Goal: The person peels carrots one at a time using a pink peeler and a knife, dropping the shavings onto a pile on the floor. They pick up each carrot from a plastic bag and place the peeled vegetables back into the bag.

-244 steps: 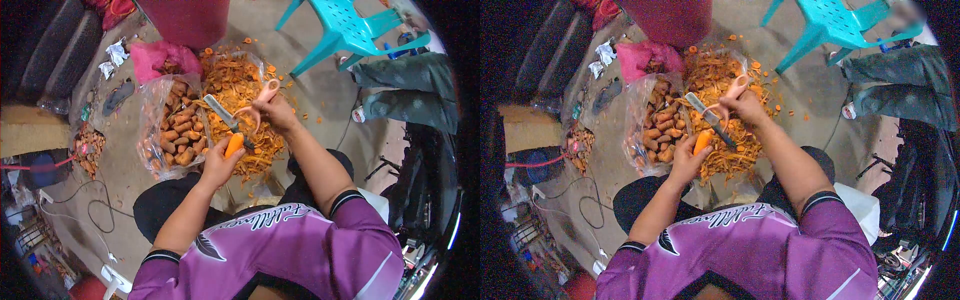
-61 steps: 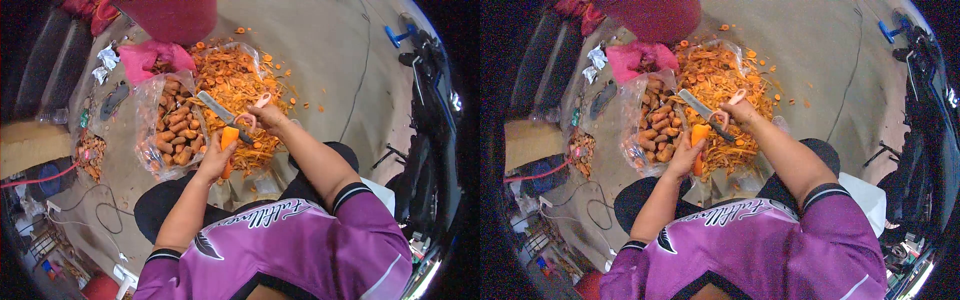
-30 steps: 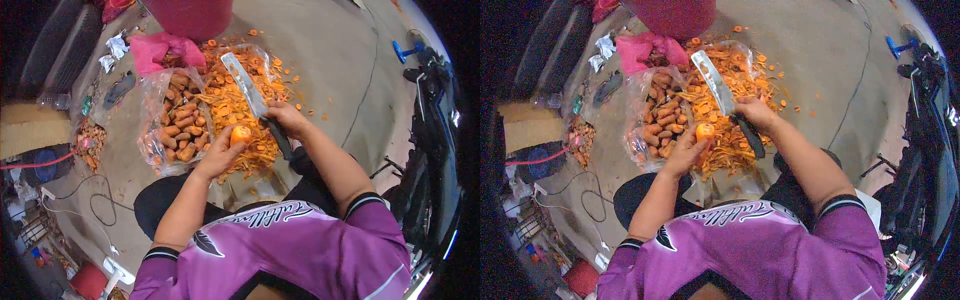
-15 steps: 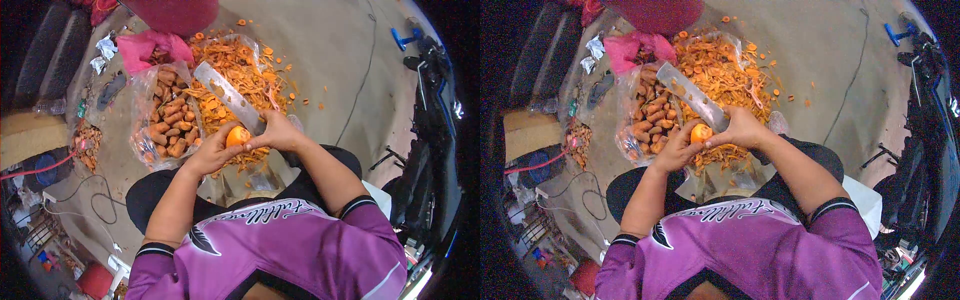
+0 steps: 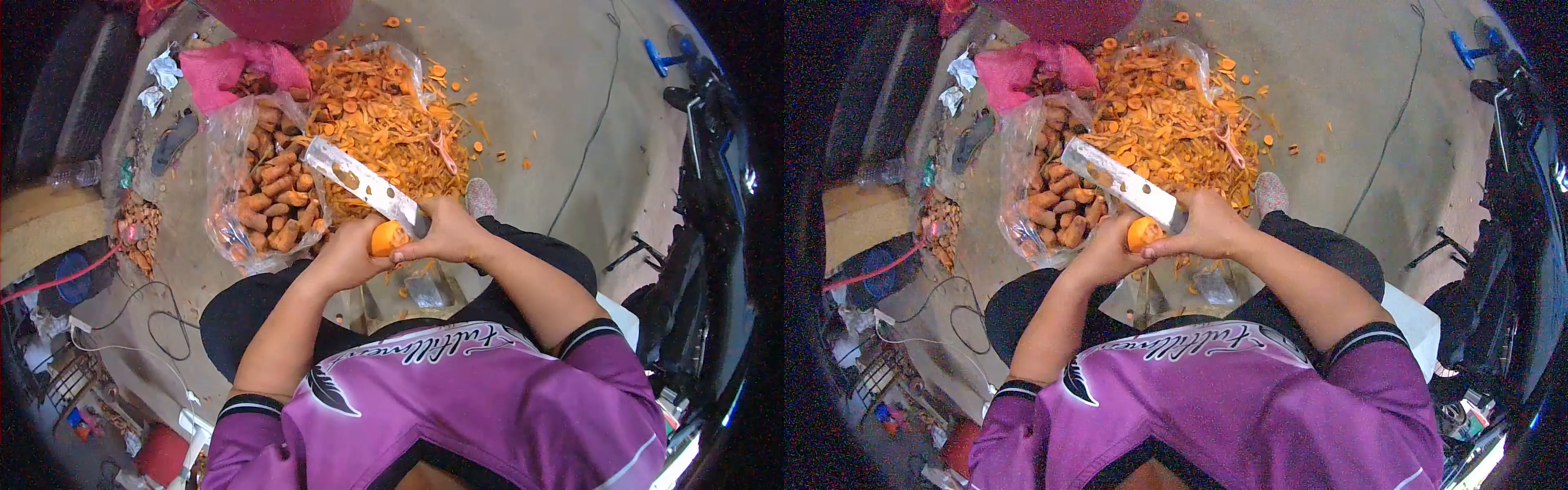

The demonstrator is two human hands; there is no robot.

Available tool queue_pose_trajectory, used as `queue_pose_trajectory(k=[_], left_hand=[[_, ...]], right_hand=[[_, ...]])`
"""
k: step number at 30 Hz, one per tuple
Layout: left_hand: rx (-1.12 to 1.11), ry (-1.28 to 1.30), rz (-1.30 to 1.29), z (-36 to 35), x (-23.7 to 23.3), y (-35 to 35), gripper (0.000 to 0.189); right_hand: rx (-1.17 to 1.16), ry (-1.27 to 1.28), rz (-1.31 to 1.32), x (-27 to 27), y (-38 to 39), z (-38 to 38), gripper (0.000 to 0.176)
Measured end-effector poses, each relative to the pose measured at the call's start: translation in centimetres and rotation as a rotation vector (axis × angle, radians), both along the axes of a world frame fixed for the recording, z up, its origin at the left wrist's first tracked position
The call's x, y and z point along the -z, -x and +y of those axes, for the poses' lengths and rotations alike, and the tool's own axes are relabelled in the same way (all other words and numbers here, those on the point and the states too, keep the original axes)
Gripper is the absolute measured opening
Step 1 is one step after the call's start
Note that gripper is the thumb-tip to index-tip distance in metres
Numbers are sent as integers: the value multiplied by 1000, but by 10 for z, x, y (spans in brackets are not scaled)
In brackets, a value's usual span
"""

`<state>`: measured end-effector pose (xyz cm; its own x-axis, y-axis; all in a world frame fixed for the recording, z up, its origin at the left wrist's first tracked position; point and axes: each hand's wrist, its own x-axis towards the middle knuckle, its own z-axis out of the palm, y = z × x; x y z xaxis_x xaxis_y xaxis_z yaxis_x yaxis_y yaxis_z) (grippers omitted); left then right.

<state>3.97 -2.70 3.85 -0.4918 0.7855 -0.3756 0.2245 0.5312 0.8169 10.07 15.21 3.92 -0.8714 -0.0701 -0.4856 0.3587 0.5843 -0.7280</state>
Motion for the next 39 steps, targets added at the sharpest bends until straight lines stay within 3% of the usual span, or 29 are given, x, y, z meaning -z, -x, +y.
queue_pose_trajectory(k=[5, 10, 13, 16, 19, 22, 25, 26, 29, 30, 33, 35, 37, 38, 39], left_hand=[[7, -4, -168, -2, 2, -1, 34], [83, -74, -415, -6, -5, 1, 28], [189, 124, -452, -8, -12, 1, 24], [150, 261, -847, -4, -25, 8, 21], [-1, 74, -805, -9, -5, -2, 20], [-144, 133, -606, -4, 4, -7, 21], [-263, 0, -102, -1, 28, -18, 24], [-112, 252, 89, -5, 38, -18, 30], [-27, 424, 19, -14, 76, -27, 35], [0, 383, -59, -12, 68, -21, 37], [-382, 195, -448, -16, 72, -8, 36], [-831, 63, -1027, -16, 56, 14, 22], [-956, -113, -1040, -10, 33, 64, 15], [-895, -132, -751, 1, -6, 90, 15], [-996, -251, -739, 10, -27, 126, 17]], right_hand=[[-22, 150, -106, 6, -1, -5, 58], [-65, 233, -56, 22, -8, -12, 65], [-166, 237, 0, 14, -6, -15, 55], [-211, 159, 44, 11, -4, -18, 52], [-176, 79, 39, 20, -5, -18, 53], [-113, 16, -51, 21, -1, -18, 53], [-71, -11, -82, 24, -2, -22, 65], [-61, -16, -74, 28, -4, -24, 71], [-138, 51, -245, 55, -10, -31, 76], [-182, 31, -298, 53, -7, -28, 80], [-108, -23, -437, 58, -4, -20, 72], [-36, -61, -310, 58, -3, -12, 71], [68, 13, -233, 53, 1, -5, 71], [127, 32, -200, 52, 5, -2, 68], [161, 56, -253, 51, 8, 2, 69]])
